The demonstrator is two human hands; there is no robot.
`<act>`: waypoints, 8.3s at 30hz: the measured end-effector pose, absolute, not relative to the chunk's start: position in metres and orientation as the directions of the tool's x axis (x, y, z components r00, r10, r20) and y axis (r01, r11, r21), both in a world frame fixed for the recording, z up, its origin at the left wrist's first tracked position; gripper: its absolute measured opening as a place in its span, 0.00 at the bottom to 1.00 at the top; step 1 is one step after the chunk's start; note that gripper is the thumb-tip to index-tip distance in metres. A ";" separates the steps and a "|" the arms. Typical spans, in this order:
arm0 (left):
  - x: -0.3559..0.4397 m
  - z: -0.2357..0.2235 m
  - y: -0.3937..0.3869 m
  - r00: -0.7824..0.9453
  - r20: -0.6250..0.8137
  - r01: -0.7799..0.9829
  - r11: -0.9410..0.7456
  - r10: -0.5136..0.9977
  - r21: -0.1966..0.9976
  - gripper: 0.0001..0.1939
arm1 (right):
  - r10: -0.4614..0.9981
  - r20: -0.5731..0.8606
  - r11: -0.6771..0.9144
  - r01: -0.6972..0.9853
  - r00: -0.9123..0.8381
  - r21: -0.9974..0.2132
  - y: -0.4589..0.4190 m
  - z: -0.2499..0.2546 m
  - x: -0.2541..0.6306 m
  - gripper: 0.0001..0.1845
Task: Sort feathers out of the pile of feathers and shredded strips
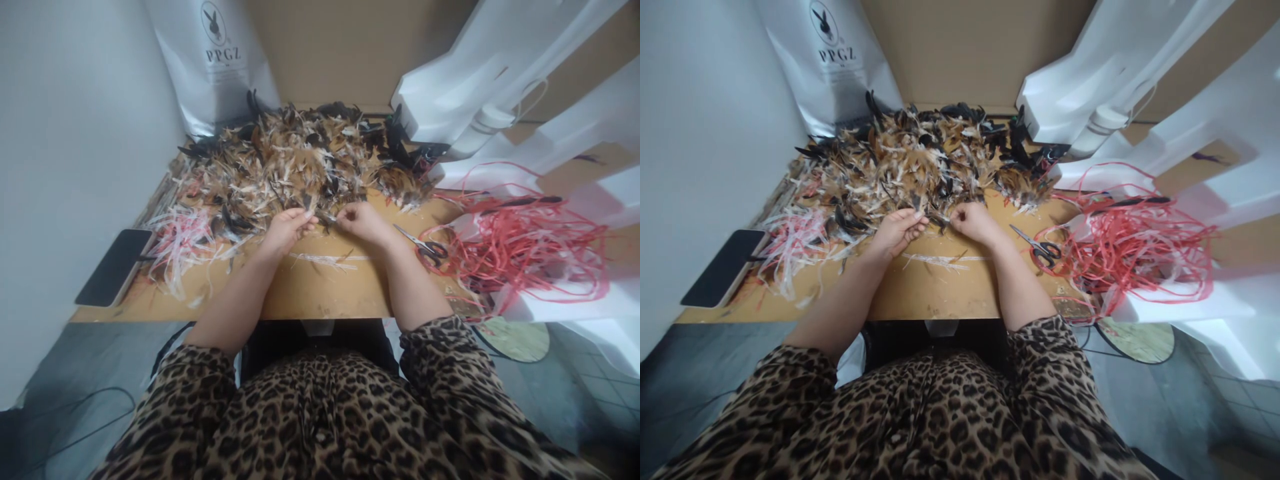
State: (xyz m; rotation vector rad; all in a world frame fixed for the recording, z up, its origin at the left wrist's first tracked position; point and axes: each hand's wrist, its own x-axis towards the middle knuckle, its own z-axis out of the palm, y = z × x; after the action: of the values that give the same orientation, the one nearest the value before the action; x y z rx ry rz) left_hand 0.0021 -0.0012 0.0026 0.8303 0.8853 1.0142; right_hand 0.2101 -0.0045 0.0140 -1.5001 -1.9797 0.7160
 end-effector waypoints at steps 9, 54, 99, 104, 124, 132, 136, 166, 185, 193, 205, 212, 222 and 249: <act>0.001 0.003 -0.001 0.377 -0.295 -0.388 0.439 0.878 0.810 0.03 | 0.979 -0.133 -0.158 -0.166 -0.153 -0.973 -0.007 0.018 0.193 0.15; -0.006 0.011 -0.001 0.412 -0.135 -0.503 0.349 0.901 0.791 0.07 | 0.958 -0.217 -0.249 -0.169 -0.185 -0.954 -0.007 0.015 0.189 0.17; 0.005 -0.005 0.000 0.433 -0.235 -0.388 0.415 0.870 0.823 0.02 | 0.985 -0.141 -0.170 -0.485 -0.096 -0.858 -0.013 0.007 0.149 0.21; 0.005 -0.005 0.000 0.422 -0.232 -0.369 0.400 0.876 0.839 0.03 | 0.987 -0.133 -0.159 -0.477 -0.088 -0.864 -0.014 0.006 0.147 0.21; 0.003 -0.001 -0.001 0.415 -0.239 -0.369 0.402 0.878 0.838 0.03 | 0.997 -0.075 -0.065 -0.231 0.036 -0.971 -0.013 0.012 0.164 0.21; 0.003 0.001 0.000 0.432 -0.258 -0.416 0.445 0.864 0.793 0.05 | 0.990 -0.063 -0.098 -0.295 -0.125 -0.950 -0.014 0.013 0.164 0.19; 0.001 0.005 0.000 0.460 -0.288 -0.460 0.503 0.840 0.732 0.09 | 0.967 0.004 -0.078 -0.310 -0.254 -0.947 -0.016 0.016 0.169 0.21; 0.006 0.003 -0.005 0.413 -0.231 -0.292 0.368 0.881 0.883 0.08 | 0.996 0.044 0.031 -0.172 -0.075 -0.985 -0.015 0.011 0.161 0.22; 0.003 -0.009 0.000 0.370 -0.080 -0.126 0.135 0.926 0.983 0.10 | 0.999 0.033 0.026 -0.197 -0.036 -0.980 -0.018 0.014 0.159 0.15; 0.004 -0.006 -0.003 0.389 -0.097 -0.070 0.134 0.916 0.988 0.16 | 0.997 -0.024 -0.034 -0.145 -0.075 -0.989 -0.013 0.008 0.163 0.17; 0.008 -0.013 -0.002 0.328 -0.065 -0.088 0.099 0.943 0.991 0.13 | 0.989 0.146 0.145 -0.031 0.001 -0.989 -0.013 0.010 0.161 0.11; 0.008 -0.012 -0.001 0.317 -0.053 -0.103 0.090 0.947 0.991 0.14 | 0.998 0.040 0.032 -0.159 -0.048 -0.987 -0.015 0.008 0.161 0.14; 0.003 -0.001 0.002 0.200 -0.158 -0.373 0.224 0.967 0.900 0.10 | 0.968 0.192 0.135 0.310 0.161 -0.941 0.007 -0.001 0.212 0.08; -0.001 0.001 0.005 0.114 -0.162 -0.451 0.197 0.980 0.870 0.05 | 0.996 0.088 0.089 0.061 -0.020 -0.994 0.003 0.002 0.208 0.09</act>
State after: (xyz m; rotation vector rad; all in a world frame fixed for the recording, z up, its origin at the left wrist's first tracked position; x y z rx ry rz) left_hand -0.0012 0.0050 0.0011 0.7593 0.8870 1.2124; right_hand 0.2084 0.0033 0.0025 -1.1798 -1.3082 1.1258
